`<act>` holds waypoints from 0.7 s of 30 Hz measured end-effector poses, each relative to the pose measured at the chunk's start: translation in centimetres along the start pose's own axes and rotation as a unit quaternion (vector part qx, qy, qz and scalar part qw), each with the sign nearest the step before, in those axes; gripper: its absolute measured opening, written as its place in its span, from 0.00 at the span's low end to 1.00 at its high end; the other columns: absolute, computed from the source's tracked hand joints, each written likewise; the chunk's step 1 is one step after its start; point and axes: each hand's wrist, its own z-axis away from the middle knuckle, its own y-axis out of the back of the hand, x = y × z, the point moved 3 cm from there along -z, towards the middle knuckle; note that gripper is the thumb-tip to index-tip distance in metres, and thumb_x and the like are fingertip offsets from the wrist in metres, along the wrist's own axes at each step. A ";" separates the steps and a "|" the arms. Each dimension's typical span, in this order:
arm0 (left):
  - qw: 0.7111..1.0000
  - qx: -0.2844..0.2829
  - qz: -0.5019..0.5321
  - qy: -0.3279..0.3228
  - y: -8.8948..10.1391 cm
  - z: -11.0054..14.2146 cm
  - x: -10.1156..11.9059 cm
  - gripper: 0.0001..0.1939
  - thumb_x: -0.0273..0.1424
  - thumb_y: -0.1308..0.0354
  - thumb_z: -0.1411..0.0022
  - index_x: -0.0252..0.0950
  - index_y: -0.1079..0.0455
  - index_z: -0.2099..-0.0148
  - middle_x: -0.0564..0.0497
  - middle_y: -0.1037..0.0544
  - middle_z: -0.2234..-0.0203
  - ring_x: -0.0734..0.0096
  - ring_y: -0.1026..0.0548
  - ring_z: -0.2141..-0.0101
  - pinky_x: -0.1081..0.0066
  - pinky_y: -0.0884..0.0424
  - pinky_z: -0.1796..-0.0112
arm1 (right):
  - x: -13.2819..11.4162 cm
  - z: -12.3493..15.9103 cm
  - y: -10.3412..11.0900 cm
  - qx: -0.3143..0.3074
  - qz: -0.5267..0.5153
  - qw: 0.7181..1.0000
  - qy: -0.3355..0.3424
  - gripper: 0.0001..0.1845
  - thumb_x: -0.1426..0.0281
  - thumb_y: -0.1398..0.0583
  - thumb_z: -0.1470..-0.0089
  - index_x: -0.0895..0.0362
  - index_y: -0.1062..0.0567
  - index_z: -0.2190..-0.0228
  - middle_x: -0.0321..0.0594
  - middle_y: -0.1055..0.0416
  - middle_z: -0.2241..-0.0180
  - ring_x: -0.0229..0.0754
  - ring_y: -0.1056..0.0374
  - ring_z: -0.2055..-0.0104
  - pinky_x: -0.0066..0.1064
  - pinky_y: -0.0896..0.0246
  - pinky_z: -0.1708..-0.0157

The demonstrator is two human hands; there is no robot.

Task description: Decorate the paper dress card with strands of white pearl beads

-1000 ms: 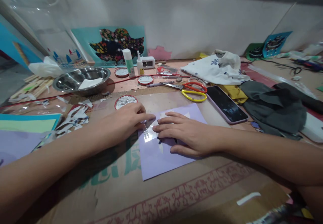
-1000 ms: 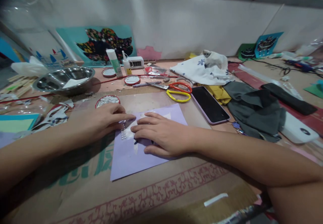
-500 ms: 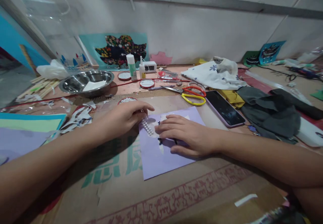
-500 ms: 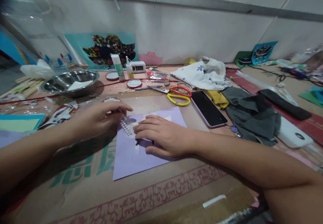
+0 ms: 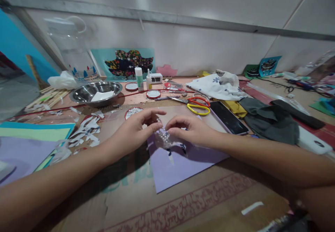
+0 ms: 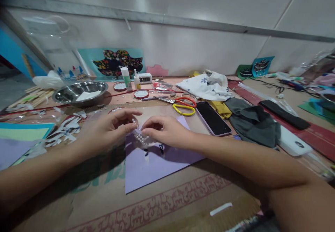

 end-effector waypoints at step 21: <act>0.950 0.133 -0.179 -0.218 -1.0 1.0 -0.9 0.09 0.32 0.42 0.31 0.34 0.24 0.54 0.46 0.19 0.63 0.65 0.22 0.62 0.66 0.28 0.59 | 2.3 -0.3 -1.8 0.124 -0.127 0.984 0.009 0.09 0.66 0.40 0.43 0.57 0.21 0.65 0.39 0.23 0.67 0.38 0.30 0.66 0.31 0.35 0.64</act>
